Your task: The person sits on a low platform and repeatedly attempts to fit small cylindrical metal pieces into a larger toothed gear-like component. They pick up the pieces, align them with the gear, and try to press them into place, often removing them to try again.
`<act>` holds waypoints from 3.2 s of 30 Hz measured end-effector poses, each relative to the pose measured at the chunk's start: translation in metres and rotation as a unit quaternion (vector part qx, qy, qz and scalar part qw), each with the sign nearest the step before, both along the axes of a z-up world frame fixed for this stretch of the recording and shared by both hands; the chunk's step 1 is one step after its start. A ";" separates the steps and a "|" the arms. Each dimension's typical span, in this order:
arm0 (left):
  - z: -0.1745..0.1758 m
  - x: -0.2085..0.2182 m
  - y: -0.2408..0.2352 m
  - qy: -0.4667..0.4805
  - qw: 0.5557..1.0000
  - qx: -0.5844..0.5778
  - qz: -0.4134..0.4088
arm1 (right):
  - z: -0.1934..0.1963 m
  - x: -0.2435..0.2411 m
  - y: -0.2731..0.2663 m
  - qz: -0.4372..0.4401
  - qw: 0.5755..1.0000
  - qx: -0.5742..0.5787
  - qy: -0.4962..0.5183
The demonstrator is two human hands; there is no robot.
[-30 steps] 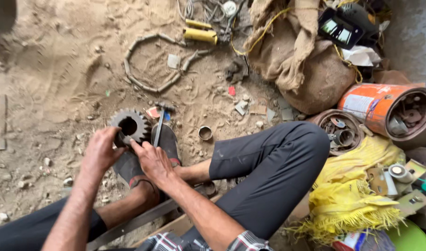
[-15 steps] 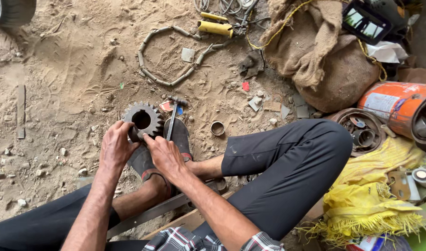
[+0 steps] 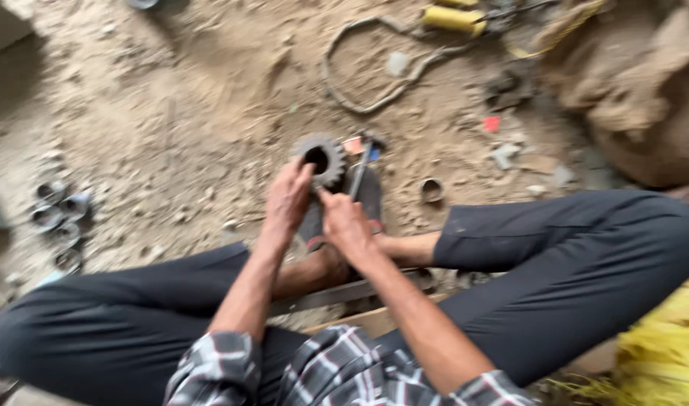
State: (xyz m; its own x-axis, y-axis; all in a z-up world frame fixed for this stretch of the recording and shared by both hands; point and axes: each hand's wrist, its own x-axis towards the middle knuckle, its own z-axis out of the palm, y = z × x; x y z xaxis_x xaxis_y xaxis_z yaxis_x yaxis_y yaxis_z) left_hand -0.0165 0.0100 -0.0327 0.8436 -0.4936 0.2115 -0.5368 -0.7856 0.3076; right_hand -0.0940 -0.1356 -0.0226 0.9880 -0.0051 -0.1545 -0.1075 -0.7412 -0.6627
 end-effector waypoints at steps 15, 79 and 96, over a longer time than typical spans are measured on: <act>0.003 -0.004 0.005 0.078 0.997 -0.009 -0.015 | 0.024 -0.001 -0.002 -0.026 0.999 0.033 0.022; 0.005 -0.039 -0.034 0.518 0.569 -0.541 0.340 | 0.048 0.013 -0.033 -0.049 0.995 0.073 0.035; 0.018 -0.035 -0.046 0.518 0.636 -0.470 0.325 | 0.047 0.027 -0.041 -0.116 0.980 0.155 -0.033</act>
State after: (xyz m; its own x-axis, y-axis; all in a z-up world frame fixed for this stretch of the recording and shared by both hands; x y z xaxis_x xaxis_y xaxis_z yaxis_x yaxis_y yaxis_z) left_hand -0.0512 -0.0364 -0.0149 0.7319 -0.0357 -0.6805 0.6813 0.0553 0.7299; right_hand -0.0670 -0.1764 0.0241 0.9737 -0.1934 -0.1203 -0.1986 -0.4632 -0.8637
